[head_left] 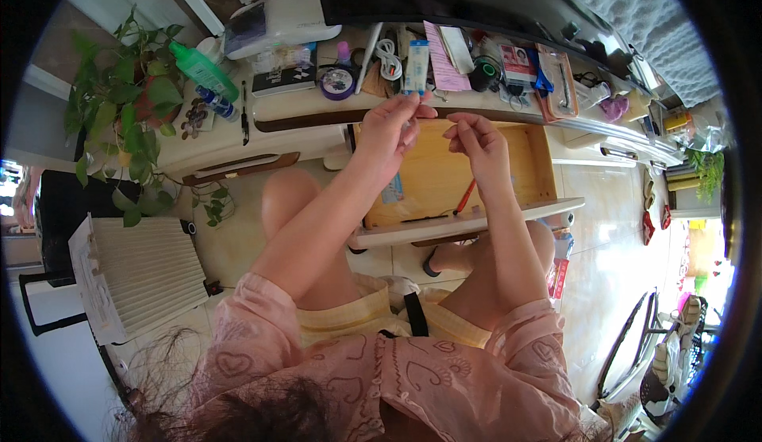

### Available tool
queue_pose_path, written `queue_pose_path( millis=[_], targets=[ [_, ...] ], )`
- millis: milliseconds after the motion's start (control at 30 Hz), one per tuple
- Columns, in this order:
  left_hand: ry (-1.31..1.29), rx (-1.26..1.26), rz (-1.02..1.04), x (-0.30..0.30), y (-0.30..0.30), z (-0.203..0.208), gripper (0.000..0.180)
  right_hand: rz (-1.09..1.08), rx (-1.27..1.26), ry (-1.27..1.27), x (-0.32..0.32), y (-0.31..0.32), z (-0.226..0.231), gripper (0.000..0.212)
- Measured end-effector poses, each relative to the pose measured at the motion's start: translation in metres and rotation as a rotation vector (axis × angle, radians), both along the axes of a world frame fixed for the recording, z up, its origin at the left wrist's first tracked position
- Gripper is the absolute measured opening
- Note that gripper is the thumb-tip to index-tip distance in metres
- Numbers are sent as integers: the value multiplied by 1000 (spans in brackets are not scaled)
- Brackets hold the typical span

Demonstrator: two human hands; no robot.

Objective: The person sits on the floor and sorts through small items in an open drawer, picking up and examining coins and small packets. They place some coins into a glass jar on the desk and continue to handle various small objects from the drawer.

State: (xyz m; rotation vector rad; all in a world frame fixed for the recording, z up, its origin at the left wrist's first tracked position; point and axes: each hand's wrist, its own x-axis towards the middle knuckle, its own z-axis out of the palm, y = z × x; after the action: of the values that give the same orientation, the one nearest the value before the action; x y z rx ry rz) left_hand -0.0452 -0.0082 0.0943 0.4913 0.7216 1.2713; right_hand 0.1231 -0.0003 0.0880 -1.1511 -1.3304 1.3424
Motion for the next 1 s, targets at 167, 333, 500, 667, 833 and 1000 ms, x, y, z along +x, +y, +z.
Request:
queue_pose_path(
  millis=[167, 333, 500, 667, 833, 1000],
  targets=[
    [-172, -82, 88, 12, 13, -1, 26, 30, -42, -23, 11, -8, -7, 20],
    [-251, -137, 75, 14, 33, -2, 27, 30, -67, -33, 24, -15, -11, 19],
    [-346, -108, 67, 16, 39, 5, 27, 16, -78, -65, 33, -17, -13, 20],
    [-319, -43, 3, 21, 32, 7, 26, -8, -68, -109, 49, -18, -20, 21],
    [-212, -31, -108, 26, 18, -1, 27, -49, -21, -298, 74, -5, -36, 20],
    [35, -94, -416, 52, -2, -26, 32, -98, -25, -570, 162, 41, -79, 17]
  ],
)
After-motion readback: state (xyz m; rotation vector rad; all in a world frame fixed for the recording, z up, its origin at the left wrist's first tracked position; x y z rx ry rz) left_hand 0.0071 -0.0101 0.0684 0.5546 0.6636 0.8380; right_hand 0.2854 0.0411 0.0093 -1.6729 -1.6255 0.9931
